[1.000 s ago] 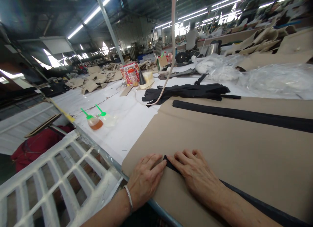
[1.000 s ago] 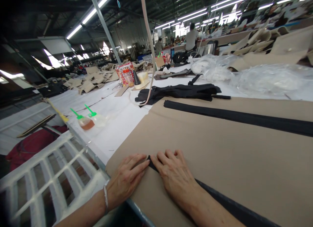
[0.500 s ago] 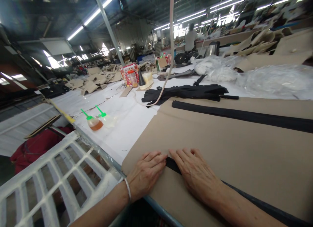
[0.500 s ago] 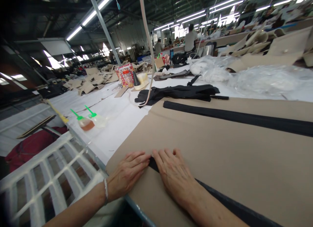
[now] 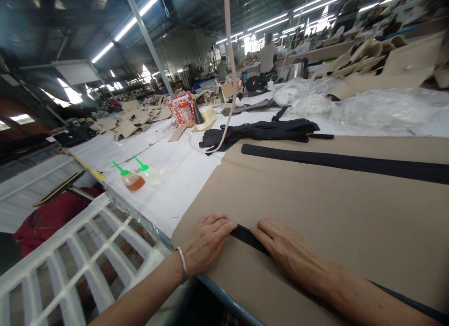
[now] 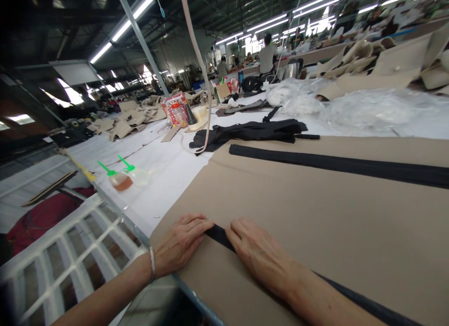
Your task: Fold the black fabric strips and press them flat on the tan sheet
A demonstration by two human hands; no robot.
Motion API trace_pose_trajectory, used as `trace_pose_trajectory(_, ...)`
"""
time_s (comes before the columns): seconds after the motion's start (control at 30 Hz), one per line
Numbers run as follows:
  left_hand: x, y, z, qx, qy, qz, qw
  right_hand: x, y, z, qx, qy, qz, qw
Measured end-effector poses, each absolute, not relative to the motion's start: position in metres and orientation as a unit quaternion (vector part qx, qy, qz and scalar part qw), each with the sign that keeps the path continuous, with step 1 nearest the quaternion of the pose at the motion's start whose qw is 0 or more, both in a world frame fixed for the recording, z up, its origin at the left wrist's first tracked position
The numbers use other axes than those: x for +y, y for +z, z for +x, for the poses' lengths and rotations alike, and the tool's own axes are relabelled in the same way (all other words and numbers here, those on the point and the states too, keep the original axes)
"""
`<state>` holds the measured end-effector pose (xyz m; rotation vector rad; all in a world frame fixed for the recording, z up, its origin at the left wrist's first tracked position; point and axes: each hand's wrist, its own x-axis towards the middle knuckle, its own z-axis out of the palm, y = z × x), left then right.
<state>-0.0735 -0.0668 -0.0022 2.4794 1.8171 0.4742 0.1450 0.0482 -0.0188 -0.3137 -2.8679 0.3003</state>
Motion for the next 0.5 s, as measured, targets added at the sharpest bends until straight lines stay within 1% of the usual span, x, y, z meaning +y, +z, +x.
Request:
trace_pose_trajectory(0.23, -0.062, 0.0, -0.069, 0.577, 0.117, 0.809, 0.0, 0.049, -0.02, 0.149, -0.982, 0.055, -0.085, 0.156)
trace_pose_trajectory(0.4, -0.061, 0.003, -0.065, 0.577, 0.095, 0.811, -0.008, 0.048, -0.021, 0.156, -0.983, 0.044, -0.077, 0.16)
trace_pose_trajectory(0.5, -0.06, 0.005, -0.063, 0.578, 0.082, 0.812, -0.011, 0.049, -0.02, 0.161, -0.985, 0.04, -0.08, 0.147)
